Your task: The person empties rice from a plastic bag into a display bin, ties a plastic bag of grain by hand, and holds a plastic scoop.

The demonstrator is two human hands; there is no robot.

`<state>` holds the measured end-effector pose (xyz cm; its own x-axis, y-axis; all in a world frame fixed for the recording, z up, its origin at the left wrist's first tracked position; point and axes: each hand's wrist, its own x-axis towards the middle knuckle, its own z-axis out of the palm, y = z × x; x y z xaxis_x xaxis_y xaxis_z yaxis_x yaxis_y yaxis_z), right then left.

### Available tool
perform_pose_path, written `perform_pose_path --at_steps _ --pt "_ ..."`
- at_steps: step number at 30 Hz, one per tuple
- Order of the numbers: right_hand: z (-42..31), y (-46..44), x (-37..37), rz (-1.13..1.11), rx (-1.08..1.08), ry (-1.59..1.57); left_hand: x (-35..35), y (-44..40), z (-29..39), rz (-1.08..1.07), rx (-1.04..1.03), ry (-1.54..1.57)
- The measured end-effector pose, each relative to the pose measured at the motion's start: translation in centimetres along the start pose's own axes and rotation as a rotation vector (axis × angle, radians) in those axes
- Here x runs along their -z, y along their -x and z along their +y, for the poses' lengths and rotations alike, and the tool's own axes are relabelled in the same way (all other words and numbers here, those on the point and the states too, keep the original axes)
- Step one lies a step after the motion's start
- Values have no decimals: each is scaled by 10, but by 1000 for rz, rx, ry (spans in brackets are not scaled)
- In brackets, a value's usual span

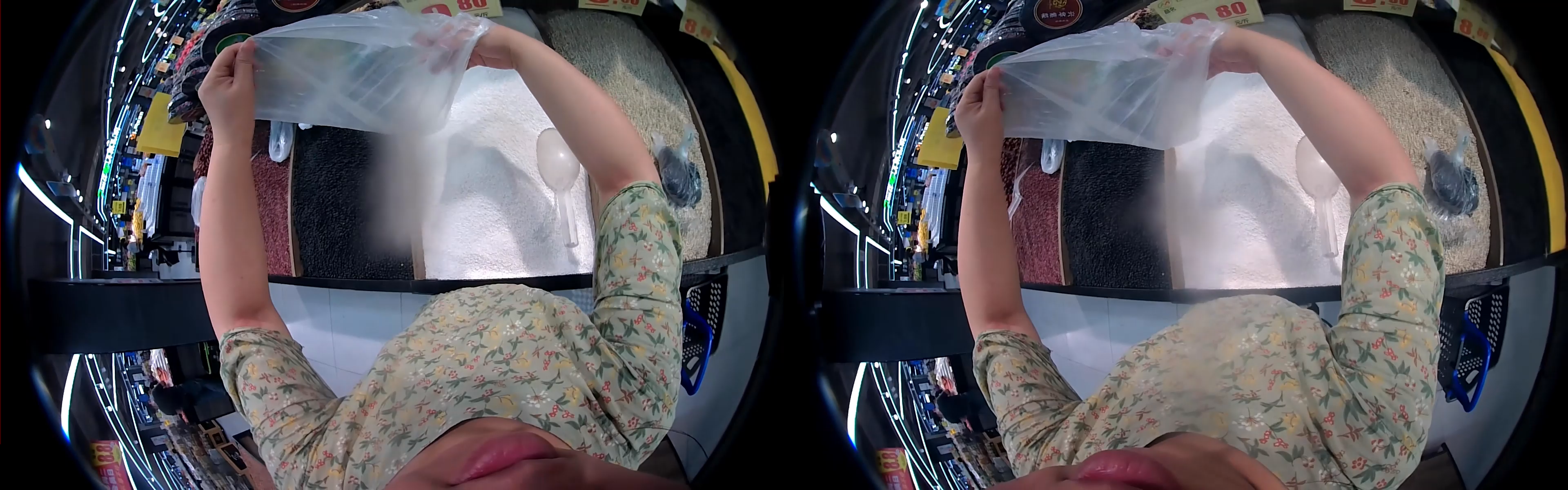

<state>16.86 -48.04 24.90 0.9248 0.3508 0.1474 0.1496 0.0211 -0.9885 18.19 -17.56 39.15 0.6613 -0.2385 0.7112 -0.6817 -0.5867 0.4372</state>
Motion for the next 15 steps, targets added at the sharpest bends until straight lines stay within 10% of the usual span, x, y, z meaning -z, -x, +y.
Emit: perform_pose_path --at_steps 15 --pt "1 21 -32 -18 14 -509 25 54 -42 -349 381 342"
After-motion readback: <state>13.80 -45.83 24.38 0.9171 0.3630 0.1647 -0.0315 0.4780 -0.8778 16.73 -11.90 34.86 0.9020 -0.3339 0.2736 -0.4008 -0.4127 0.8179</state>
